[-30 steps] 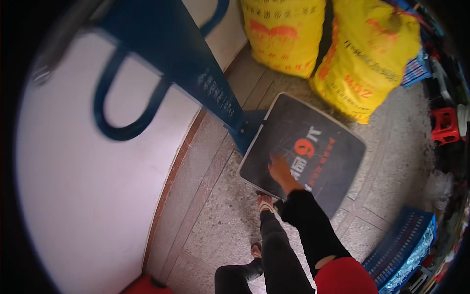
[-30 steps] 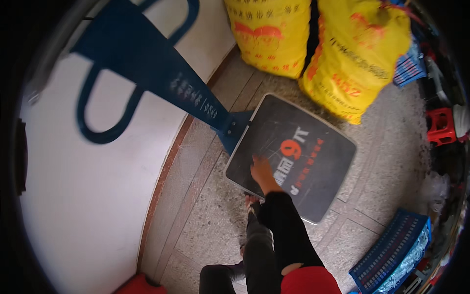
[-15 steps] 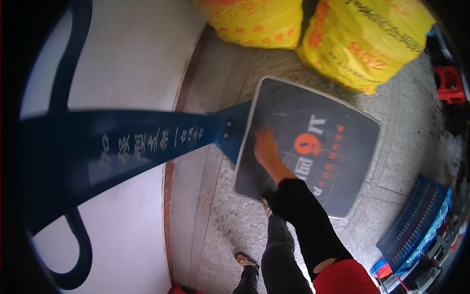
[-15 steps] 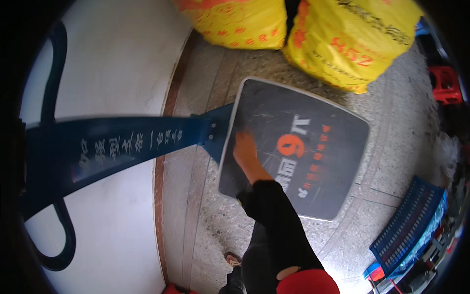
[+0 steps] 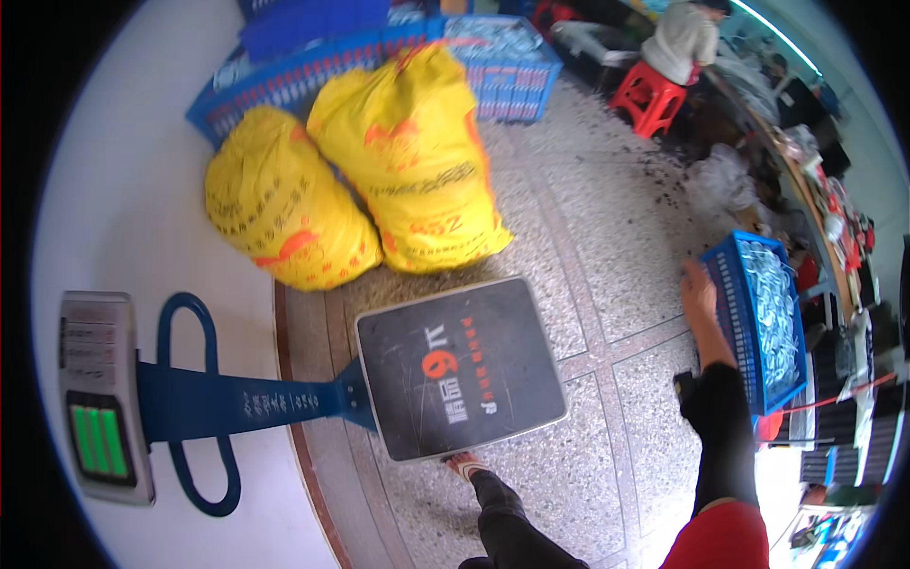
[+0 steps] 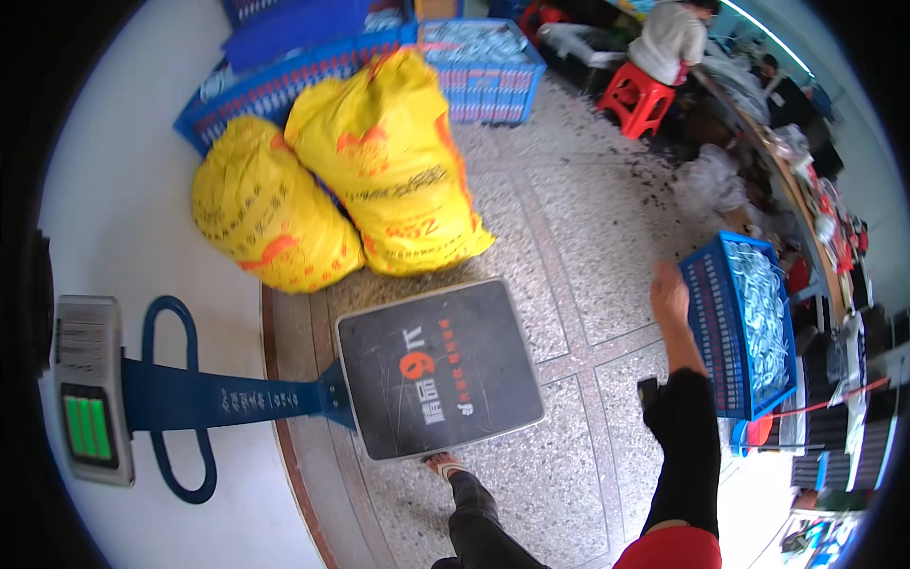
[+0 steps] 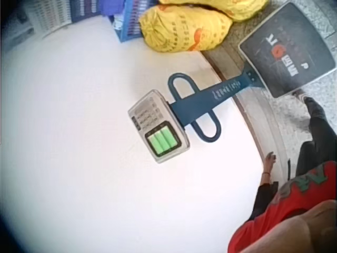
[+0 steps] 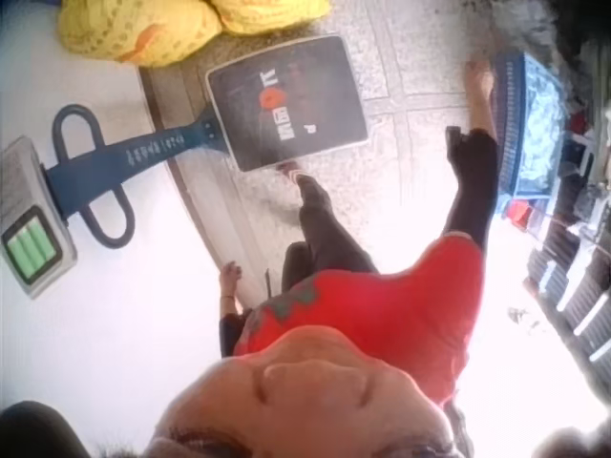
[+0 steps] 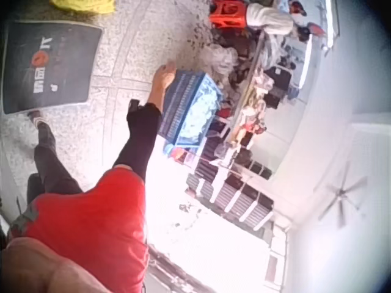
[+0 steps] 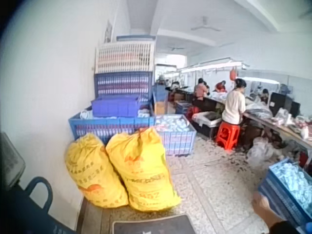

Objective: The recorder sweeps the floor, weighs a crate of items on a platform scale, and then moves a sack.

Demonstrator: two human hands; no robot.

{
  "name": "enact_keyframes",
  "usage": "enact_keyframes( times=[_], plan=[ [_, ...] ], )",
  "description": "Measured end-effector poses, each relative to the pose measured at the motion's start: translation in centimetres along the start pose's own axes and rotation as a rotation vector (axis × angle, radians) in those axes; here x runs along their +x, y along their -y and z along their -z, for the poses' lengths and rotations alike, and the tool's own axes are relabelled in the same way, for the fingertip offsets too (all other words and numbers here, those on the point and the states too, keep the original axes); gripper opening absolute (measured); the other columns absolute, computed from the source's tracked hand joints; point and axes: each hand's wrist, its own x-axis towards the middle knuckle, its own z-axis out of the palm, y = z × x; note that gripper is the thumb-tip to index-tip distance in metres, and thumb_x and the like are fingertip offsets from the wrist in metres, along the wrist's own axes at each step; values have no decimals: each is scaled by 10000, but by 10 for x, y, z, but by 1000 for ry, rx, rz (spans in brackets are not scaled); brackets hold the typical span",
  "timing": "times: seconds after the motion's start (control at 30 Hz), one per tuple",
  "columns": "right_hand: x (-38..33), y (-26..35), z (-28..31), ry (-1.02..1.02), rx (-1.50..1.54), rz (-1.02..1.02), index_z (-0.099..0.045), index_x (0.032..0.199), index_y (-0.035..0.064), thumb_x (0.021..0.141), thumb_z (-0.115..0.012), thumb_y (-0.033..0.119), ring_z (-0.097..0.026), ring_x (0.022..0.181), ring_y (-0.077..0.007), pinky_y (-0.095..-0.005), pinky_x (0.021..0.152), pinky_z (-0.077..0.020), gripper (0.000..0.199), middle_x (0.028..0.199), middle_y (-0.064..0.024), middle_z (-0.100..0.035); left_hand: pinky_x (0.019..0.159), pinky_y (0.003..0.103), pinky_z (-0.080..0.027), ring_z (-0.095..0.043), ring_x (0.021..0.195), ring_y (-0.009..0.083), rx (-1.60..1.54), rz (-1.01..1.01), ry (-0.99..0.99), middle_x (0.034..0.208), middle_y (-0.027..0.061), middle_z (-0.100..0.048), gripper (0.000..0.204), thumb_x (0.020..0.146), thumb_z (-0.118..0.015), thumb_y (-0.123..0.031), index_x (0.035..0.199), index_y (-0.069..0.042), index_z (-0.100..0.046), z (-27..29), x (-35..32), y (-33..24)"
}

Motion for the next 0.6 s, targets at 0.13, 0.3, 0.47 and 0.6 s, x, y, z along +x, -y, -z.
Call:
enact_keyframes(
  times=[0.13, 0.3, 0.47, 0.6],
  plan=[
    [-256, -87, 81, 499, -301, -397, -627, 913, 68, 773, -508, 215, -587, 765, -381, -479, 702, -465, 236, 841, -201, -615, 621, 280, -508, -605, 735, 178, 11, -214, -7, 878, 109, -633, 311, 888, -513, -185, 1142, -7, -534, -11, -22, -44],
    [-726, -68, 234, 1071, -17, -369, -663, 885, 76, 812, -447, 250, -619, 840, -329, -449, 749, -480, 287, 919, -152, -644, 566, 255, -494, -572, 672, 152, 34, -192, 43, 840, 100, -617, 294, 888, -511, -152, 1138, 3, -522, -30, -44, 25],
    [-794, -23, 373, 1392, 95, -196, -673, 873, 88, 787, -488, 203, -617, 874, -316, -440, 763, -480, 235, 926, -134, -650, 556, 308, -493, -567, 631, 195, 853, -290, 153, 792, 80, -610, 251, 856, -522, -234, 1019, -50, -574, -76, -102, 62],
    [-810, -97, 350, 1564, -20, -380, -675, 789, 96, 787, -509, 233, -638, 707, -271, -437, 585, -496, 215, 787, -89, -662, 554, 329, -480, -559, 641, 232, 1101, -500, 230, 770, 90, -598, 212, 815, -543, -256, 897, -66, -591, -123, -66, 41]
  ],
)
